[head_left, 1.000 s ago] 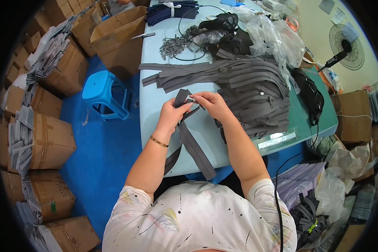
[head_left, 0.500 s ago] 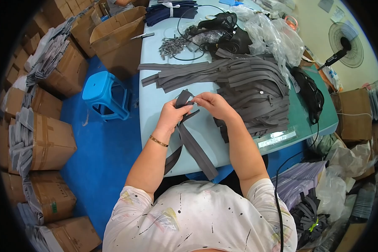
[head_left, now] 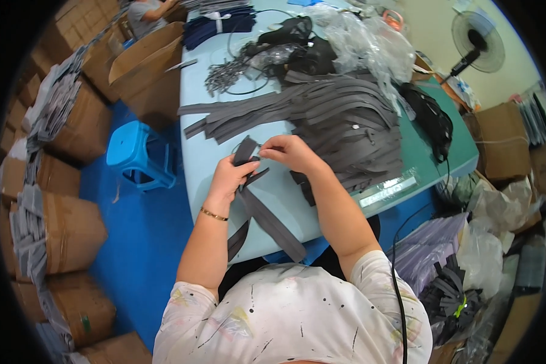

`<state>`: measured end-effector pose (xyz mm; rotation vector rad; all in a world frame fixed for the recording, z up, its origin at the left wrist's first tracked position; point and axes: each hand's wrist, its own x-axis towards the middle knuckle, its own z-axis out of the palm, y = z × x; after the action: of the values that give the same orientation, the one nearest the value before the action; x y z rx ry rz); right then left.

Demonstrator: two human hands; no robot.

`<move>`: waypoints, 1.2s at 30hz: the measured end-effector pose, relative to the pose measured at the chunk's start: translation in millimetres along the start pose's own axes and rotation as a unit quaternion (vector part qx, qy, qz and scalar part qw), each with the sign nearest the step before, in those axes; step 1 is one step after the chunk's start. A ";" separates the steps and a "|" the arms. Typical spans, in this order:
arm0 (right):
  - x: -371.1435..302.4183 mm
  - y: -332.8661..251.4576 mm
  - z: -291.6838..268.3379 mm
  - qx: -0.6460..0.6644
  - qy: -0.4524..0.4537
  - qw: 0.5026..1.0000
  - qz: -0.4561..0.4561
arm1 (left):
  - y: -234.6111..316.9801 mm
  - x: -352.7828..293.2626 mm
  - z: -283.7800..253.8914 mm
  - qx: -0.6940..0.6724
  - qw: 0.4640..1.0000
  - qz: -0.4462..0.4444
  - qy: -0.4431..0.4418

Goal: Attaching plastic or metal adjusters and buckles onto grey webbing straps in a workshop setting.

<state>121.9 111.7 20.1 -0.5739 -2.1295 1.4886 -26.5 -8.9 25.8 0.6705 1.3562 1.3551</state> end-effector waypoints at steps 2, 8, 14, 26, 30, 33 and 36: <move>0.6 -1.7 2.2 -0.016 0.016 1.000 -0.008 | 1.2 -1.1 0.9 0.004 1.000 0.000 -0.002; -2.1 -4.4 -1.2 -0.046 0.004 0.999 -0.023 | 1.9 -1.0 0.4 -0.024 1.000 -0.014 -0.011; -0.5 -6.6 6.9 -0.072 0.051 0.995 -0.050 | 2.8 -3.2 -0.5 -0.065 0.997 0.003 -0.029; 1.8 -0.8 9.5 0.037 0.016 0.999 -0.029 | -0.8 1.6 -5.2 -0.117 0.993 0.004 0.012; 2.2 3.2 6.8 0.031 0.007 0.998 -0.051 | -2.1 3.0 -4.9 -0.064 0.997 0.035 -0.004; 2.1 -2.8 8.0 0.016 -0.002 0.999 -0.036 | -6.3 4.1 -8.8 -0.082 0.996 0.035 0.001; 2.7 -0.5 13.6 0.070 0.054 0.995 -0.051 | -5.0 4.0 -6.1 -0.119 0.992 0.034 0.024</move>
<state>111.6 103.0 17.0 -0.4775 -1.9244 1.5017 -31.8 -8.3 18.7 0.5307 1.1939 1.5671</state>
